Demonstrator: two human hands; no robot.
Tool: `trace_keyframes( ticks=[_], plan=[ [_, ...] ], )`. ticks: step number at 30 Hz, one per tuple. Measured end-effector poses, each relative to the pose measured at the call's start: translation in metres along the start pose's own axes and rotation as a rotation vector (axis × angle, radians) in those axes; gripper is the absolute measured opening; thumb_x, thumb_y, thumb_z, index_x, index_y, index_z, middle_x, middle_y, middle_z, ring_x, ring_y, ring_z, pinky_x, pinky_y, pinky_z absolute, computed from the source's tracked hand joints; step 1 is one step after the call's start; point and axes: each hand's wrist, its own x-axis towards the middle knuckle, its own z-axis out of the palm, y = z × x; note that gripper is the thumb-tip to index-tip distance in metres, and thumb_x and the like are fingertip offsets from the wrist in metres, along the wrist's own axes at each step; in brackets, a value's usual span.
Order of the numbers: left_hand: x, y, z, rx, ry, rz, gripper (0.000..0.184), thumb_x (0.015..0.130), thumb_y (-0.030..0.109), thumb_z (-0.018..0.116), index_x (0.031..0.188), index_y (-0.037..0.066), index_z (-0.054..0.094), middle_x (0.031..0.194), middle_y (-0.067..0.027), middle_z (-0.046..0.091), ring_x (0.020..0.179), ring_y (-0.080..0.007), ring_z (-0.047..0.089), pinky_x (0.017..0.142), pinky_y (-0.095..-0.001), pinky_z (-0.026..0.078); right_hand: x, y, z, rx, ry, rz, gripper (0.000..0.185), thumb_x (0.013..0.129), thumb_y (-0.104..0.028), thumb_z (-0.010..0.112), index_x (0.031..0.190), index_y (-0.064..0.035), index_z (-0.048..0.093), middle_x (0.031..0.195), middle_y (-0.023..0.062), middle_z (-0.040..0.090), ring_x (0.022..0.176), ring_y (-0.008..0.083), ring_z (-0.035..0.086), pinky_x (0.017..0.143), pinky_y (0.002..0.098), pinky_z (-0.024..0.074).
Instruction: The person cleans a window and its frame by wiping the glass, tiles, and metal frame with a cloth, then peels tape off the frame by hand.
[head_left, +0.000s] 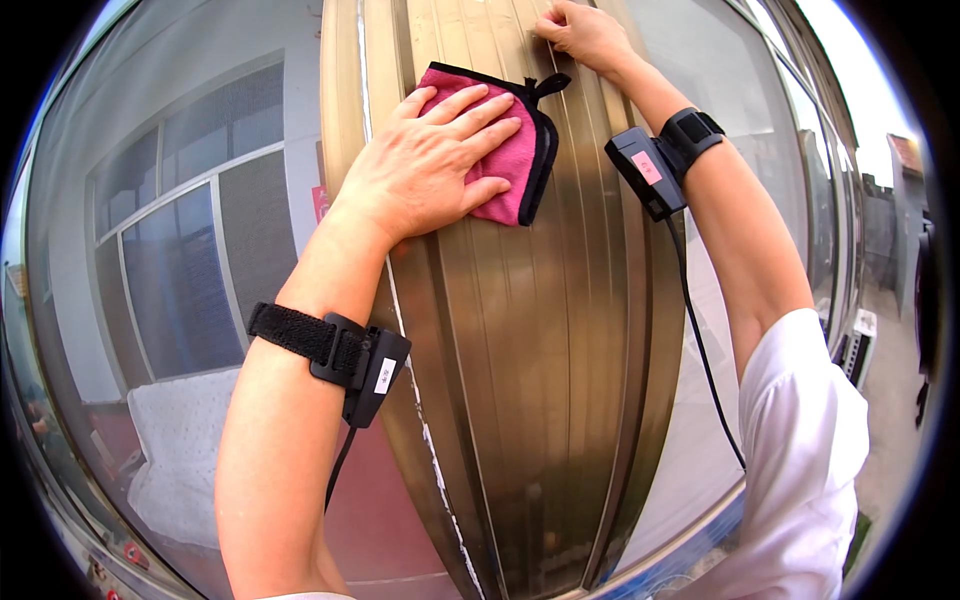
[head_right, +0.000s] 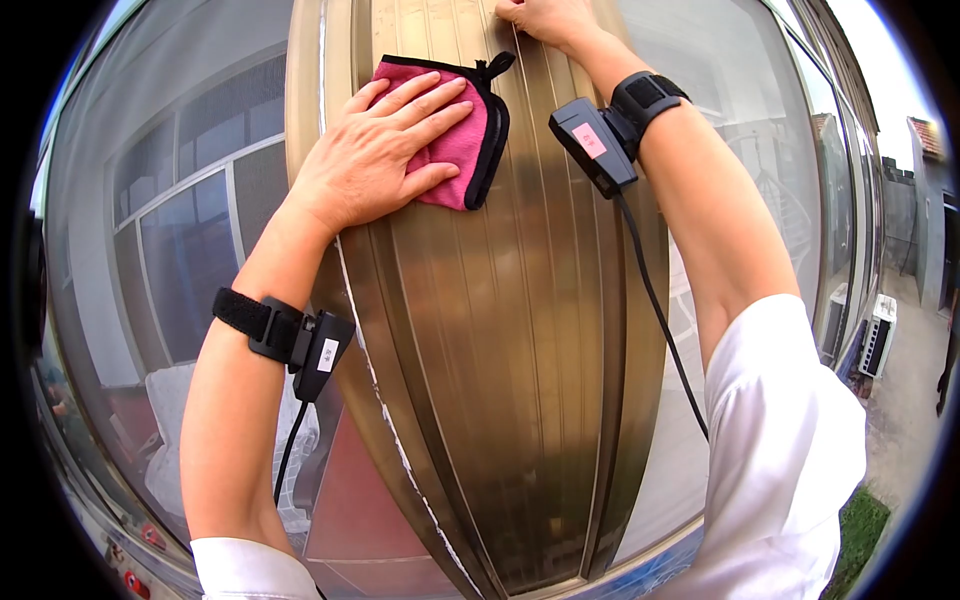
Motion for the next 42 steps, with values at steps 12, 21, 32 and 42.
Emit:
trace_keyframes(
  ticks=[12, 21, 32, 42],
  plan=[
    [0.006, -0.014, -0.002, -0.005, -0.001, -0.001, 0.059, 0.090, 0.045, 0.057, 0.142, 0.017, 0.047, 0.147, -0.0026, 0.045, 0.138, -0.0199, 0.037, 0.115, -0.0411, 0.026, 0.004, -0.009, -0.013, 0.482, -0.100, 0.054, 0.029, 0.089, -0.031, 0.066, 0.086, -0.0018, 0.069, 0.069, 0.0088, 0.068, 0.058, 0.0143, 0.064, 0.054, 0.0301, 0.0515],
    [-0.001, -0.009, 0.002, -0.010, 0.011, 0.007, 0.059, 0.091, 0.045, 0.056, 0.142, 0.017, 0.047, 0.147, -0.0026, 0.045, 0.138, -0.0200, 0.037, 0.115, -0.0415, 0.026, -0.005, -0.016, -0.004, 0.194, 0.020, -0.098, 0.022, 0.083, -0.025, 0.070, 0.088, -0.0038, 0.072, 0.078, 0.0137, 0.071, 0.069, 0.0237, 0.070, 0.065, 0.0361, 0.0544],
    [0.000, -0.006, 0.000, -0.015, 0.014, 0.004, 0.059, 0.091, 0.045, 0.056, 0.142, 0.017, 0.047, 0.148, -0.0026, 0.045, 0.138, -0.0196, 0.038, 0.115, -0.0404, 0.027, 0.005, -0.016, -0.003, -0.053, 0.013, -0.166, 0.028, 0.081, -0.031, 0.063, 0.084, -0.0051, 0.073, 0.080, 0.0185, 0.070, 0.077, 0.0336, 0.069, 0.073, 0.0428, 0.0542],
    [-0.001, -0.007, 0.001, -0.028, 0.021, 0.002, 0.058, 0.091, 0.044, 0.057, 0.141, 0.018, 0.048, 0.147, -0.0025, 0.045, 0.138, -0.0196, 0.038, 0.115, -0.0404, 0.026, 0.017, 0.001, 0.012, -0.002, -0.003, -0.065, 0.034, 0.079, -0.035, 0.060, 0.082, -0.0046, 0.073, 0.080, 0.0203, 0.069, 0.079, 0.0360, 0.068, 0.074, 0.0435, 0.0532]
  ],
)
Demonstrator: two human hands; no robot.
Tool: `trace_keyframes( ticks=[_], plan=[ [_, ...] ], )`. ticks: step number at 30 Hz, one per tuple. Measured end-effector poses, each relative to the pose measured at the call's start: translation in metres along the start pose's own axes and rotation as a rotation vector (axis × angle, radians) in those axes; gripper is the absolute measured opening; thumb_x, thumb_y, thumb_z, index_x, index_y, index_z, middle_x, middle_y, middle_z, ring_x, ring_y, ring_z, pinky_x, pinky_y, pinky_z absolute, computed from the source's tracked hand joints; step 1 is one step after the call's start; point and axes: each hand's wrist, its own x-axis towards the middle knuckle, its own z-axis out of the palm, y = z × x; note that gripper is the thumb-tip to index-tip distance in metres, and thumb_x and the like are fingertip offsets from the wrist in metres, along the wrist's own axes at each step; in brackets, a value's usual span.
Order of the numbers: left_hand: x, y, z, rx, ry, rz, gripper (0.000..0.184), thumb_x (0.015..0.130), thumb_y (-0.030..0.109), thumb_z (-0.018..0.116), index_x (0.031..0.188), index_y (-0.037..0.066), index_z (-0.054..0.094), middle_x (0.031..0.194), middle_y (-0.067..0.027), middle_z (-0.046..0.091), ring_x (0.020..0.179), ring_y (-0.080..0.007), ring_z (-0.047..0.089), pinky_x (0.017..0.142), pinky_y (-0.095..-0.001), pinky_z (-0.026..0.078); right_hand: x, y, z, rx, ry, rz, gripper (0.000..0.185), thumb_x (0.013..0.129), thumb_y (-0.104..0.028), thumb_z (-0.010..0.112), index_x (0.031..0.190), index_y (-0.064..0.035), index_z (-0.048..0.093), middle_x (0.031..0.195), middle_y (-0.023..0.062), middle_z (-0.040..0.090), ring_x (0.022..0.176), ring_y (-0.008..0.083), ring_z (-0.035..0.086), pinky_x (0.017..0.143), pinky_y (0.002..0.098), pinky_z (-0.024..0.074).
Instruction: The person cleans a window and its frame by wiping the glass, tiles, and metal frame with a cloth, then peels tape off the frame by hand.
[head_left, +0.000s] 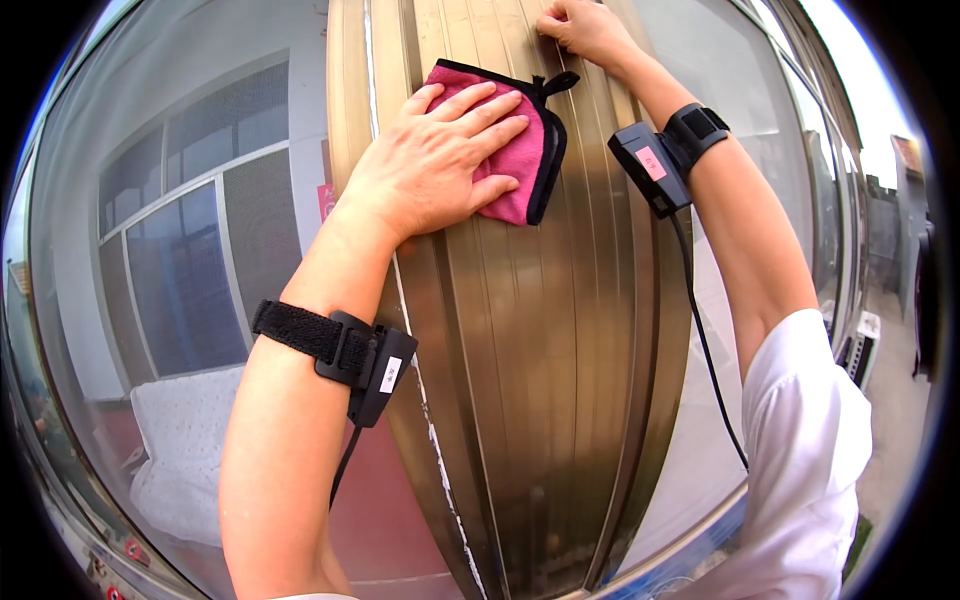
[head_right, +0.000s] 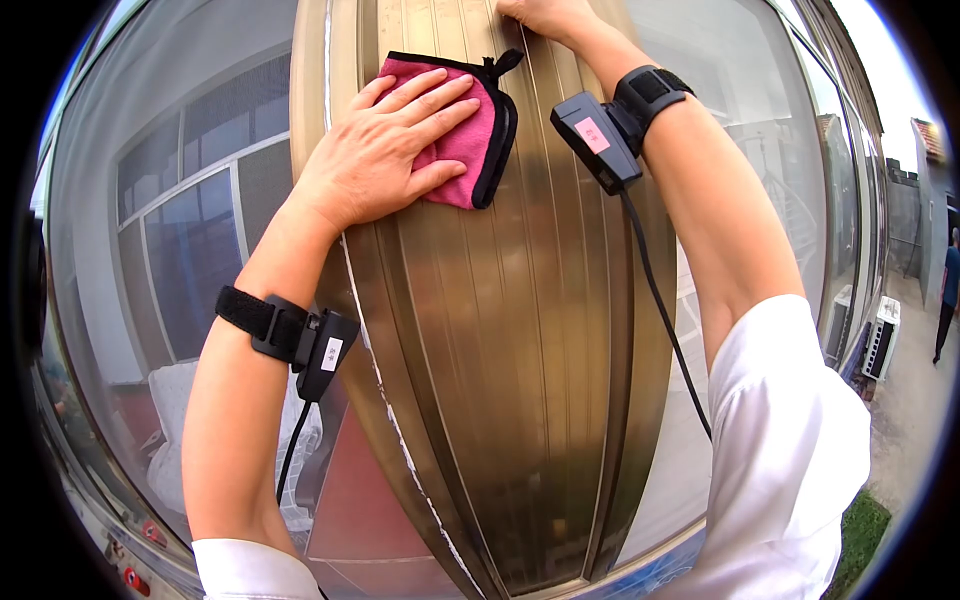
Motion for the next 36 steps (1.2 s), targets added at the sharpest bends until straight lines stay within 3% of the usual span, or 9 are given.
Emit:
trace_keyframes(
  ticks=[5, 10, 20, 22, 23, 25, 28, 32, 36],
  plan=[
    [0.000, 0.000, 0.000, 0.003, -0.013, 0.003, 0.058, 0.091, 0.045, 0.057, 0.141, 0.018, 0.048, 0.147, -0.0023, 0.045, 0.138, -0.0195, 0.038, 0.115, -0.0403, 0.026, -0.003, -0.006, -0.010, 0.063, -0.063, 0.061, 0.032, 0.081, -0.032, 0.060, 0.082, -0.0024, 0.073, 0.075, 0.0178, 0.070, 0.069, 0.0297, 0.069, 0.067, 0.0402, 0.0548],
    [-0.001, 0.000, 0.001, 0.015, -0.012, 0.008, 0.058, 0.091, 0.045, 0.056, 0.142, 0.018, 0.048, 0.148, -0.0023, 0.045, 0.138, -0.0194, 0.038, 0.115, -0.0403, 0.026, -0.006, -0.006, -0.010, 0.339, -0.048, 0.198, 0.027, 0.085, -0.023, 0.058, 0.082, 0.0016, 0.069, 0.069, 0.0131, 0.069, 0.057, 0.0192, 0.067, 0.054, 0.0327, 0.0547],
    [-0.002, 0.001, 0.002, 0.021, -0.018, 0.007, 0.059, 0.091, 0.045, 0.056, 0.142, 0.017, 0.047, 0.148, -0.0023, 0.045, 0.138, -0.0195, 0.038, 0.115, -0.0411, 0.026, -0.015, -0.003, -0.006, 0.451, -0.004, 0.317, 0.024, 0.085, -0.021, 0.059, 0.082, 0.0025, 0.065, 0.068, 0.0140, 0.067, 0.053, 0.0211, 0.066, 0.052, 0.0338, 0.0536],
    [-0.002, 0.002, 0.002, 0.018, -0.018, 0.009, 0.059, 0.091, 0.045, 0.056, 0.142, 0.017, 0.047, 0.148, -0.0023, 0.045, 0.138, -0.0195, 0.038, 0.115, -0.0411, 0.026, -0.024, -0.011, -0.005, 0.293, 0.199, 0.094, 0.019, 0.085, -0.018, 0.061, 0.084, 0.0005, 0.064, 0.074, 0.0161, 0.067, 0.062, 0.0278, 0.067, 0.059, 0.0371, 0.0539],
    [0.002, 0.002, -0.003, 0.015, -0.016, 0.008, 0.059, 0.091, 0.045, 0.056, 0.142, 0.017, 0.047, 0.148, -0.0023, 0.045, 0.138, -0.0195, 0.038, 0.115, -0.0412, 0.026, -0.022, -0.012, -0.009, 0.292, 0.200, 0.092, 0.019, 0.085, -0.018, 0.061, 0.084, 0.0005, 0.064, 0.074, 0.0161, 0.067, 0.062, 0.0278, 0.067, 0.059, 0.0371, 0.0539],
    [0.004, 0.004, -0.008, 0.021, -0.016, 0.006, 0.059, 0.091, 0.045, 0.056, 0.142, 0.018, 0.047, 0.148, -0.0022, 0.045, 0.138, -0.0195, 0.037, 0.115, -0.0413, 0.026, -0.026, -0.010, -0.005, -0.016, 0.415, -0.296, 0.013, 0.085, -0.015, 0.062, 0.084, -0.0020, 0.062, 0.082, 0.0178, 0.064, 0.076, 0.0343, 0.065, 0.068, 0.0410, 0.0524],
    [0.009, 0.002, -0.010, 0.018, -0.015, 0.000, 0.059, 0.091, 0.045, 0.056, 0.142, 0.018, 0.047, 0.148, -0.0021, 0.045, 0.138, -0.0195, 0.037, 0.115, -0.0416, 0.026, -0.027, -0.012, -0.009, -0.052, 0.358, -0.343, 0.010, 0.085, -0.013, 0.062, 0.083, -0.0030, 0.062, 0.088, 0.0178, 0.061, 0.084, 0.0369, 0.062, 0.074, 0.0438, 0.0504],
    [0.010, -0.004, -0.009, 0.014, -0.023, -0.001, 0.059, 0.091, 0.045, 0.057, 0.142, 0.018, 0.047, 0.148, -0.0021, 0.045, 0.138, -0.0194, 0.037, 0.115, -0.0418, 0.027, -0.029, -0.017, -0.013, -0.004, 0.368, -0.387, 0.010, 0.085, -0.013, 0.061, 0.085, -0.0032, 0.062, 0.087, 0.0171, 0.061, 0.081, 0.0368, 0.062, 0.072, 0.0449, 0.0502],
    [0.007, -0.015, -0.002, 0.017, -0.020, -0.003, 0.059, 0.090, 0.044, 0.057, 0.142, 0.017, 0.047, 0.148, -0.0021, 0.045, 0.138, -0.0194, 0.038, 0.114, -0.0416, 0.027, -0.024, -0.011, 0.001, 0.125, 0.383, -0.284, 0.012, 0.084, -0.014, 0.064, 0.086, -0.0022, 0.066, 0.085, 0.0178, 0.063, 0.082, 0.0356, 0.063, 0.074, 0.0426, 0.0510]
  ],
)
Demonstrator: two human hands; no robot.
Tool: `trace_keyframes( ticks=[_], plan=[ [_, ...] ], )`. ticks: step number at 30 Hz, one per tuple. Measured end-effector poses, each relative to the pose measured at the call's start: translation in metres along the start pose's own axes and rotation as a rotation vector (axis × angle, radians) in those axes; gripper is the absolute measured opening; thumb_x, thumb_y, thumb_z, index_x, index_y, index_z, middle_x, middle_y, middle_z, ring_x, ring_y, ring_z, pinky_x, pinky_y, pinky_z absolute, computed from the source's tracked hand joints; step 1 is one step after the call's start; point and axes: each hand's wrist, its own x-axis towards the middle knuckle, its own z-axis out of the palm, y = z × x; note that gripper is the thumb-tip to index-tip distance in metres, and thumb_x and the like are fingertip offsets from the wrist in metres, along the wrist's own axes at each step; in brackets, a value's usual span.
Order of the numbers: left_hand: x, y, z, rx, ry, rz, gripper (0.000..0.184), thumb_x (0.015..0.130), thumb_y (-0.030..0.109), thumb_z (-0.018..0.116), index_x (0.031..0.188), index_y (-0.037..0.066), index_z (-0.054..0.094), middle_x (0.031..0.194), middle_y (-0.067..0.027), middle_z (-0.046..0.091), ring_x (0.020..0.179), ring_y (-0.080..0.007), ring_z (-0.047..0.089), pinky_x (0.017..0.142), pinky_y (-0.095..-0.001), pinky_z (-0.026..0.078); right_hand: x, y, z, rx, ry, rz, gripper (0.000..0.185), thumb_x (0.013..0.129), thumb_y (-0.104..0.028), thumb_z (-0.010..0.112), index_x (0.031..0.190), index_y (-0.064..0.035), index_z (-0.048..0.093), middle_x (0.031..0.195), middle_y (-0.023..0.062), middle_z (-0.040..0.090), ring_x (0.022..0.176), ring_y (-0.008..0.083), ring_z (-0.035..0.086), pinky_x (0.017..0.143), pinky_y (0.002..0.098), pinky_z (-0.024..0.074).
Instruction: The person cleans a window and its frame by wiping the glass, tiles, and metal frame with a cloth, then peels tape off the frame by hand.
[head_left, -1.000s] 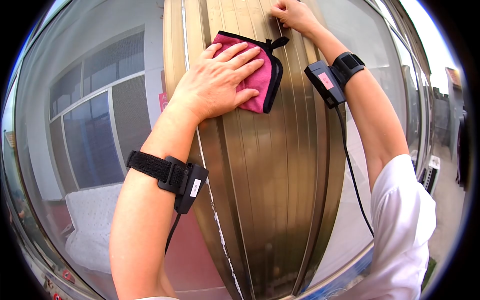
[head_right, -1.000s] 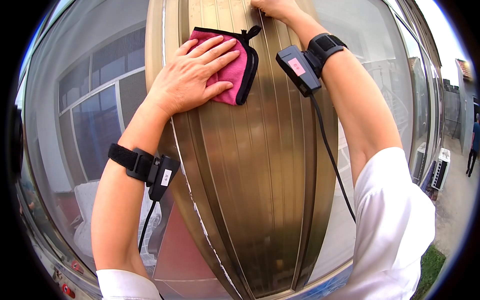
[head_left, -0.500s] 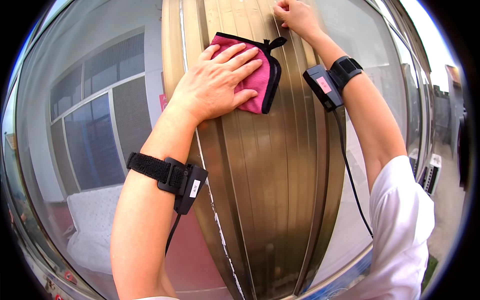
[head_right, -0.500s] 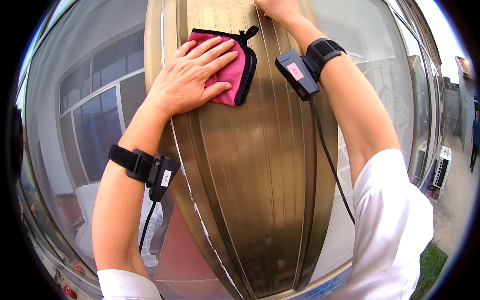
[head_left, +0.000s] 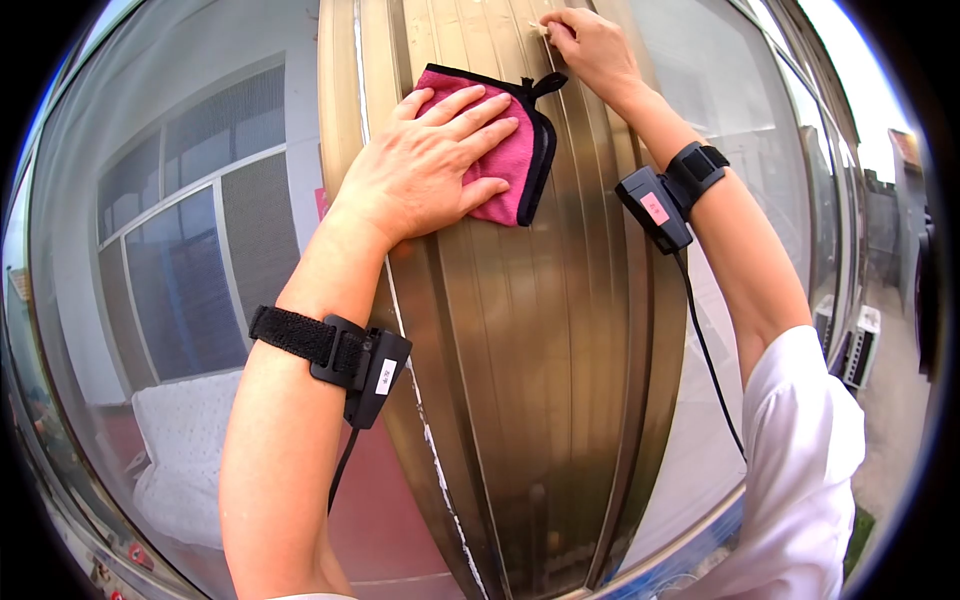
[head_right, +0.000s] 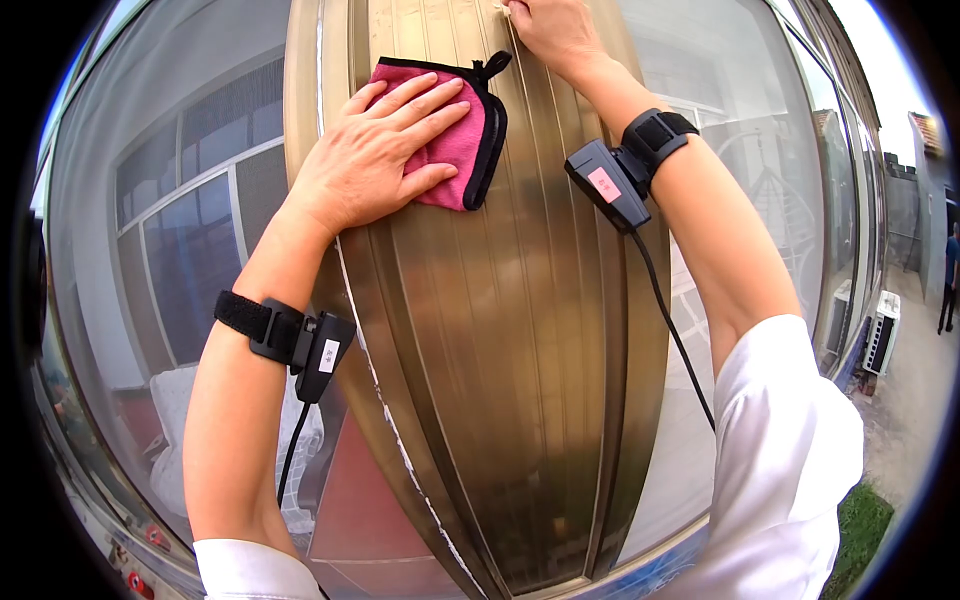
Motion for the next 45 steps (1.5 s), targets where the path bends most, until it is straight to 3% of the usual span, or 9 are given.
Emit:
trace_keyframes(
  ticks=[1, 5, 16, 22, 32, 35, 43, 45],
  plan=[
    [-0.009, 0.017, 0.005, 0.002, 0.005, 0.009, 0.059, 0.090, 0.044, 0.057, 0.142, 0.017, 0.047, 0.148, -0.0020, 0.045, 0.138, -0.0194, 0.038, 0.114, -0.0415, 0.027, -0.021, -0.001, -0.008, 0.066, 0.036, 0.103, 0.013, 0.083, -0.015, 0.065, 0.087, -0.0019, 0.067, 0.084, 0.0182, 0.064, 0.082, 0.0351, 0.064, 0.074, 0.0418, 0.0512],
    [-0.009, 0.018, 0.003, 0.012, 0.014, 0.009, 0.059, 0.090, 0.045, 0.057, 0.142, 0.017, 0.047, 0.147, -0.0018, 0.046, 0.137, -0.0195, 0.039, 0.114, -0.0414, 0.028, -0.021, -0.011, -0.019, 0.084, -0.033, 0.173, 0.015, 0.083, -0.017, 0.067, 0.087, -0.0025, 0.069, 0.084, 0.0185, 0.066, 0.082, 0.0345, 0.065, 0.073, 0.0406, 0.0515],
    [-0.009, 0.019, 0.002, 0.021, 0.009, 0.004, 0.058, 0.091, 0.045, 0.056, 0.141, 0.018, 0.048, 0.147, -0.0015, 0.045, 0.138, -0.0193, 0.038, 0.114, -0.0419, 0.027, -0.004, -0.005, -0.023, -0.069, -0.209, -0.087, 0.014, 0.081, -0.021, 0.067, 0.085, -0.0083, 0.070, 0.081, 0.0134, 0.067, 0.081, 0.0327, 0.066, 0.072, 0.0417, 0.0519],
    [-0.007, 0.018, 0.002, 0.018, 0.006, 0.004, 0.058, 0.091, 0.045, 0.056, 0.141, 0.018, 0.048, 0.147, -0.0014, 0.045, 0.138, -0.0192, 0.038, 0.115, -0.0421, 0.026, 0.010, -0.002, -0.020, -0.178, -0.351, 0.033, 0.018, 0.080, -0.026, 0.068, 0.084, -0.0088, 0.073, 0.082, 0.0148, 0.069, 0.082, 0.0331, 0.067, 0.075, 0.0429, 0.0525],
    [-0.007, 0.017, 0.003, 0.000, 0.011, 0.005, 0.059, 0.090, 0.044, 0.058, 0.141, 0.017, 0.048, 0.147, -0.0018, 0.045, 0.138, -0.0195, 0.038, 0.114, -0.0422, 0.027, 0.010, 0.002, -0.017, -0.205, -0.267, 0.010, 0.019, 0.082, -0.025, 0.068, 0.083, -0.0061, 0.071, 0.083, 0.0162, 0.069, 0.083, 0.0342, 0.067, 0.075, 0.0439, 0.0522],
    [-0.007, 0.018, 0.003, -0.002, 0.012, 0.007, 0.059, 0.090, 0.043, 0.058, 0.141, 0.017, 0.048, 0.147, -0.0019, 0.046, 0.138, -0.0195, 0.038, 0.114, -0.0424, 0.027, 0.009, -0.002, -0.025, -0.121, -0.352, 0.020, 0.018, 0.082, -0.024, 0.067, 0.082, -0.0057, 0.070, 0.083, 0.0163, 0.069, 0.084, 0.0347, 0.066, 0.075, 0.0440, 0.0522],
    [-0.007, 0.017, 0.001, 0.000, 0.007, 0.008, 0.058, 0.090, 0.043, 0.058, 0.141, 0.017, 0.048, 0.147, -0.0021, 0.045, 0.137, -0.0198, 0.038, 0.114, -0.0429, 0.027, 0.013, -0.007, -0.010, -0.390, -0.326, 0.021, 0.019, 0.082, -0.026, 0.068, 0.079, -0.0072, 0.068, 0.081, 0.0158, 0.068, 0.083, 0.0349, 0.066, 0.074, 0.0446, 0.0519],
    [-0.007, 0.017, 0.001, 0.001, 0.004, 0.006, 0.058, 0.090, 0.043, 0.058, 0.141, 0.017, 0.048, 0.147, -0.0020, 0.045, 0.137, -0.0198, 0.038, 0.114, -0.0429, 0.027, 0.013, -0.001, -0.010, -0.304, -0.307, -0.003, 0.019, 0.081, -0.026, 0.069, 0.080, -0.0068, 0.068, 0.081, 0.0162, 0.068, 0.082, 0.0352, 0.066, 0.073, 0.0445, 0.0520]
  ],
)
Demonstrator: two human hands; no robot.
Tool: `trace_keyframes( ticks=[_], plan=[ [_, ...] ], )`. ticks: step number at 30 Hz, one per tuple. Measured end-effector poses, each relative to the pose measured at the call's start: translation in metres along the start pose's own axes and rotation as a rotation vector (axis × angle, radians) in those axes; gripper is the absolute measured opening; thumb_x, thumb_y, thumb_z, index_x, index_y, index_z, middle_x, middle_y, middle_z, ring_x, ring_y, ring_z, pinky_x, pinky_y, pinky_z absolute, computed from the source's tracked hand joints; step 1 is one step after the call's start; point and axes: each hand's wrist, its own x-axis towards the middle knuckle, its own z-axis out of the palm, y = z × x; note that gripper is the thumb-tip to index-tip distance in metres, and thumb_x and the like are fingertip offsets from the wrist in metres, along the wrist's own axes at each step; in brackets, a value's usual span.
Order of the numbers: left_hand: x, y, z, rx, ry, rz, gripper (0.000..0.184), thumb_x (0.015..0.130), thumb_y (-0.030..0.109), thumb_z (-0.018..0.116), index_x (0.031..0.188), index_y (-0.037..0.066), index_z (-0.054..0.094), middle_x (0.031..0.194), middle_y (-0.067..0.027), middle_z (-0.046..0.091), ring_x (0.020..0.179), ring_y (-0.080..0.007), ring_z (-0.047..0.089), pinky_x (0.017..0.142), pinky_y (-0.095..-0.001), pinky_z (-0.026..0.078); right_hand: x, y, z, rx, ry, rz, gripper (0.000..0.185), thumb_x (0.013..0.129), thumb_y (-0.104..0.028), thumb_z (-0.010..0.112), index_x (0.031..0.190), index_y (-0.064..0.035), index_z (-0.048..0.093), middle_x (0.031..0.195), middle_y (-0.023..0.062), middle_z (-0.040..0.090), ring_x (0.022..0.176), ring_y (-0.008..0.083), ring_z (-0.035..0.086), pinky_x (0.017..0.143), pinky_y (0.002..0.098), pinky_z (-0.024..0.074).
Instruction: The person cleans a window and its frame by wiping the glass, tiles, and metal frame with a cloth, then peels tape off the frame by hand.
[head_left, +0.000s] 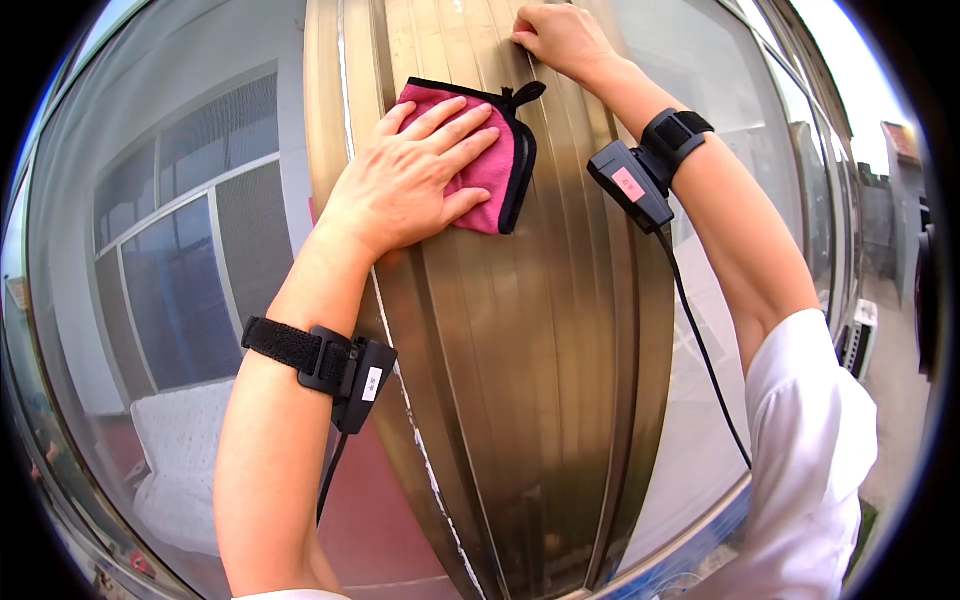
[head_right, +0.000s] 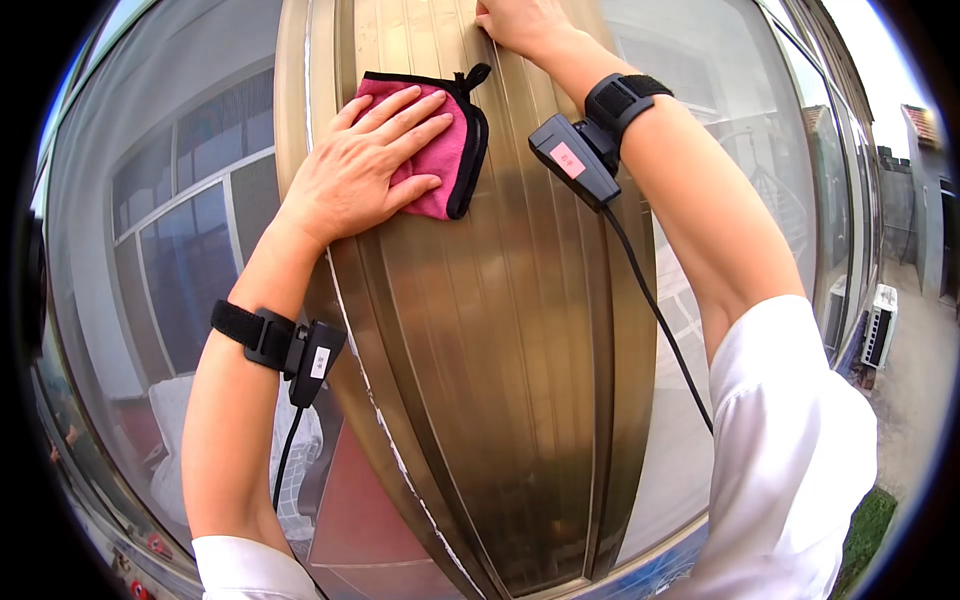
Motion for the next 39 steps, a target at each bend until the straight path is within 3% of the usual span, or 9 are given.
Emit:
trace_keyframes(
  ticks=[5, 14, 17, 23, 25, 29, 31, 36, 39],
  plan=[
    [0.001, 0.000, 0.001, -0.020, -0.002, 0.005, 0.059, 0.090, 0.043, 0.058, 0.142, 0.017, 0.047, 0.148, -0.0015, 0.045, 0.138, -0.0198, 0.038, 0.114, -0.0428, 0.026, -0.003, 0.008, -0.003, 0.160, -0.020, -0.058, 0.019, 0.081, -0.025, 0.069, 0.081, -0.0057, 0.069, 0.079, 0.0179, 0.068, 0.080, 0.0363, 0.066, 0.072, 0.0450, 0.0522],
    [0.002, 0.000, -0.001, 0.003, -0.006, 0.005, 0.059, 0.090, 0.043, 0.058, 0.142, 0.017, 0.047, 0.148, -0.0015, 0.044, 0.138, -0.0198, 0.038, 0.114, -0.0427, 0.026, 0.001, 0.009, -0.006, 0.043, 0.029, -0.075, 0.018, 0.080, -0.024, 0.070, 0.079, -0.0055, 0.070, 0.079, 0.0190, 0.067, 0.078, 0.0373, 0.066, 0.071, 0.0455, 0.0524],
    [0.002, 0.000, 0.000, 0.011, -0.007, 0.011, 0.059, 0.090, 0.043, 0.058, 0.142, 0.017, 0.046, 0.148, -0.0014, 0.044, 0.138, -0.0197, 0.038, 0.114, -0.0427, 0.027, 0.000, 0.010, -0.007, 0.161, -0.112, -0.007, 0.018, 0.080, -0.024, 0.069, 0.079, -0.0056, 0.070, 0.079, 0.0190, 0.067, 0.078, 0.0374, 0.066, 0.071, 0.0455, 0.0522],
    [0.004, 0.001, -0.004, -0.006, -0.017, -0.004, 0.060, 0.090, 0.044, 0.058, 0.142, 0.017, 0.046, 0.148, -0.0016, 0.044, 0.138, -0.0199, 0.038, 0.115, -0.0427, 0.026, 0.002, 0.011, -0.003, -0.006, 0.005, -0.086, 0.019, 0.079, -0.025, 0.069, 0.080, -0.0060, 0.071, 0.075, 0.0178, 0.067, 0.077, 0.0363, 0.066, 0.070, 0.0453, 0.0519],
    [0.004, 0.000, -0.003, -0.001, -0.016, -0.006, 0.060, 0.090, 0.044, 0.058, 0.142, 0.017, 0.046, 0.148, -0.0016, 0.044, 0.138, -0.0199, 0.038, 0.115, -0.0427, 0.026, 0.002, 0.015, -0.011, 0.171, -0.151, 0.098, 0.022, 0.084, -0.027, 0.069, 0.093, -0.0082, 0.072, 0.082, 0.0093, 0.072, 0.080, 0.0242, 0.070, 0.075, 0.0345, 0.0536],
    [0.003, 0.001, -0.001, -0.009, -0.024, 0.003, 0.060, 0.090, 0.043, 0.058, 0.142, 0.017, 0.046, 0.149, -0.0013, 0.043, 0.138, -0.0197, 0.038, 0.115, -0.0432, 0.026, 0.000, 0.017, -0.012, 0.213, -0.149, 0.014, 0.021, 0.083, -0.028, 0.070, 0.089, -0.0080, 0.073, 0.080, 0.0104, 0.071, 0.077, 0.0269, 0.069, 0.073, 0.0364, 0.0536],
    [0.003, 0.000, -0.003, -0.003, -0.026, -0.008, 0.060, 0.090, 0.043, 0.058, 0.143, 0.017, 0.046, 0.149, -0.0016, 0.043, 0.138, -0.0198, 0.038, 0.115, -0.0433, 0.026, 0.006, 0.012, -0.009, 0.039, -0.087, -0.085, 0.020, 0.079, -0.026, 0.070, 0.079, -0.0062, 0.072, 0.074, 0.0177, 0.067, 0.076, 0.0360, 0.066, 0.070, 0.0451, 0.0520],
    [0.005, 0.002, -0.006, -0.003, -0.023, -0.011, 0.060, 0.090, 0.043, 0.058, 0.142, 0.016, 0.046, 0.148, -0.0018, 0.044, 0.138, -0.0200, 0.038, 0.115, -0.0432, 0.026, 0.009, 0.008, -0.008, 0.004, -0.079, -0.029, 0.020, 0.078, -0.027, 0.070, 0.077, -0.0066, 0.072, 0.075, 0.0177, 0.068, 0.077, 0.0356, 0.067, 0.071, 0.0442, 0.0526],
    [0.003, 0.001, -0.005, -0.008, -0.015, 0.000, 0.059, 0.090, 0.043, 0.058, 0.142, 0.016, 0.046, 0.148, -0.0020, 0.044, 0.138, -0.0203, 0.038, 0.115, -0.0432, 0.025, 0.007, 0.010, -0.010, -0.041, -0.087, 0.034, 0.021, 0.082, -0.028, 0.070, 0.087, -0.0081, 0.072, 0.079, 0.0107, 0.071, 0.077, 0.0291, 0.068, 0.073, 0.0383, 0.0533]
  ],
)
